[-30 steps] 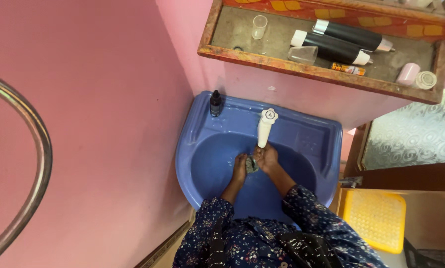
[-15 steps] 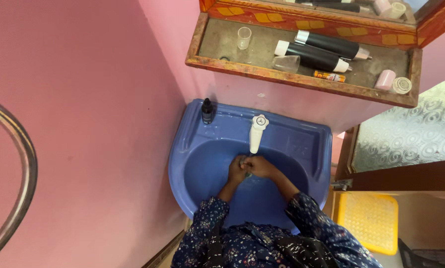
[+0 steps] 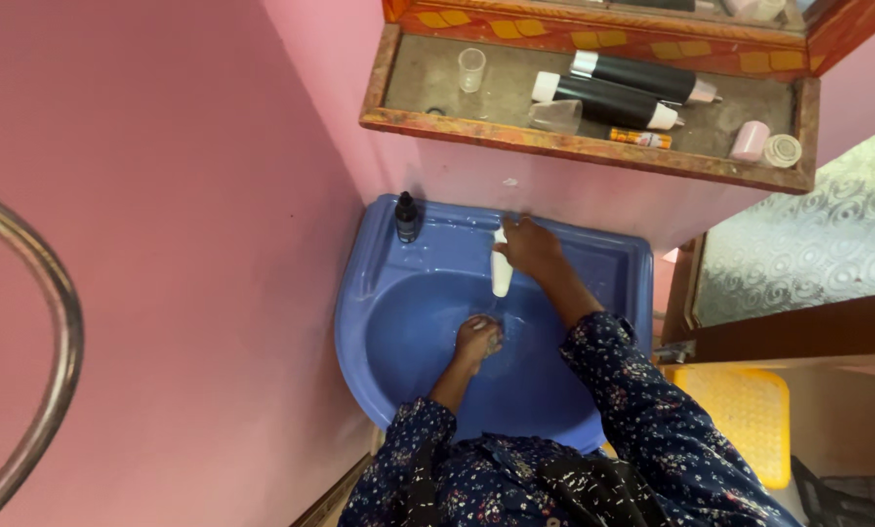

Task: The person washes a cloth in a blue sink and then uses it to wipe the glass and frame of a window. The person scrubs the textured glass and the wooden frame thoroughly with the wet cloth.

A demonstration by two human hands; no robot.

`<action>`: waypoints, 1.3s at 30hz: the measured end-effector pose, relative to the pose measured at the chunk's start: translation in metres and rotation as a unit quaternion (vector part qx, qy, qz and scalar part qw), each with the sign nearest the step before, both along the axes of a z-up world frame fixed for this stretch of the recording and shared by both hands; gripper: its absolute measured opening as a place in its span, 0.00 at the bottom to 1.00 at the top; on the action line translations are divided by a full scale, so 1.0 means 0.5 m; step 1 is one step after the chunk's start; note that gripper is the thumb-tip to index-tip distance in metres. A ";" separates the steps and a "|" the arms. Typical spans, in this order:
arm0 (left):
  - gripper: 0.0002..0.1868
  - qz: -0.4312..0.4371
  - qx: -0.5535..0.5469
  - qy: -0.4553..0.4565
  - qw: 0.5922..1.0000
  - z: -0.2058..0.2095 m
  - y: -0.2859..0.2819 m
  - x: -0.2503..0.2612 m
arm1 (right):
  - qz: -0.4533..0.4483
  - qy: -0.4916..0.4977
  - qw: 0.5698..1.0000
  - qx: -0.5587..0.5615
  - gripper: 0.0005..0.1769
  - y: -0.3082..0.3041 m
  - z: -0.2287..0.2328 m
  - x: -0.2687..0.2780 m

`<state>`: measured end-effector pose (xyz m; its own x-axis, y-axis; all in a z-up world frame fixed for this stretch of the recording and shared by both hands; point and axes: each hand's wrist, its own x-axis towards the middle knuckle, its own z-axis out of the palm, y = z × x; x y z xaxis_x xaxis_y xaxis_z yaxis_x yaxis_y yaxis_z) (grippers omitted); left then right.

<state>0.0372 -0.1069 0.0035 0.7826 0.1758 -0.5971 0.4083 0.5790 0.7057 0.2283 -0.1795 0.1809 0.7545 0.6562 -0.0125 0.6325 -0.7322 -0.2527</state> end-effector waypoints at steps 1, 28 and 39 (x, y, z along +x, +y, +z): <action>0.07 0.020 -0.014 -0.035 0.999 0.006 0.006 -0.006 | -0.060 0.024 0.997 -0.048 0.33 0.018 0.004 -0.009; 0.18 0.056 0.536 -0.148 0.830 0.065 -0.077 -0.061 | -0.206 0.694 0.395 0.565 0.33 -0.073 -0.262 -0.355; 0.33 -0.020 0.711 -0.212 0.671 0.244 -0.064 -0.100 | -0.243 0.645 0.477 0.545 0.24 -0.078 -0.084 -0.383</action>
<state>-0.0130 -0.1387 0.1254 0.8505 0.3045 0.4289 -0.0090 -0.8068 0.5907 0.0365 -0.2185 0.1388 0.6464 0.5546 -0.5239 -0.7422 0.2982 -0.6001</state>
